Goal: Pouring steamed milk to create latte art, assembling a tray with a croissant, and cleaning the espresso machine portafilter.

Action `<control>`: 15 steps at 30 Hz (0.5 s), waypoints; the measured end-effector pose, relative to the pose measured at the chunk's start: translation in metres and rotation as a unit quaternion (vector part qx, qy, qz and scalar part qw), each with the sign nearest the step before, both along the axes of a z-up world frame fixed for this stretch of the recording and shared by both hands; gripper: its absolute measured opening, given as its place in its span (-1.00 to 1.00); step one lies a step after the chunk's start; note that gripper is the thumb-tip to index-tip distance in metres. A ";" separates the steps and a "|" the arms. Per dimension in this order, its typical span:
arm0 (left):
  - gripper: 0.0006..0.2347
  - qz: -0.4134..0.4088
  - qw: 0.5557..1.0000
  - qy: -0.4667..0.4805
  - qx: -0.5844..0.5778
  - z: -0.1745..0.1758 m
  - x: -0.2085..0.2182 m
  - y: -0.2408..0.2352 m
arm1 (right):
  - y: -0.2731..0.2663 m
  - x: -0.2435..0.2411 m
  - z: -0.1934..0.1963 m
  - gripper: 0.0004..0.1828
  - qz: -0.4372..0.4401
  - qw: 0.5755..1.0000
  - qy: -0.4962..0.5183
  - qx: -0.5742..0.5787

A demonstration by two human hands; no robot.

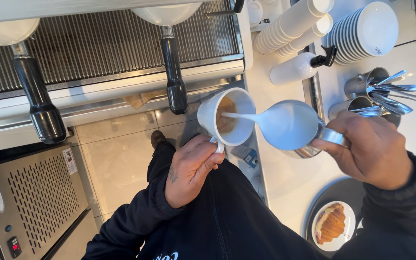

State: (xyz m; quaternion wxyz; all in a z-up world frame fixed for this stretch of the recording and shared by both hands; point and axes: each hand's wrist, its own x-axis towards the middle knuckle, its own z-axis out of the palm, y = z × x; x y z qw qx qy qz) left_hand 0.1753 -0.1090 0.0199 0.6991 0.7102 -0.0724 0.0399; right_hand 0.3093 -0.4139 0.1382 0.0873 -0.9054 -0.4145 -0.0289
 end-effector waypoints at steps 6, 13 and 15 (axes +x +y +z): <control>-0.81 0.008 1.000 -0.006 0.003 0.004 0.001 0.001 | 0.006 0.008 -0.001 -0.56 0.020 0.998 0.063 0.004; -0.81 0.024 0.999 -0.043 0.021 0.003 0.002 -0.001 | 0.010 -0.003 0.005 -0.52 0.066 0.997 0.031 -0.029; -0.80 0.018 0.999 -0.027 0.012 0.002 0.001 -0.002 | 0.004 -0.007 0.007 -0.52 0.081 0.997 -0.001 -0.016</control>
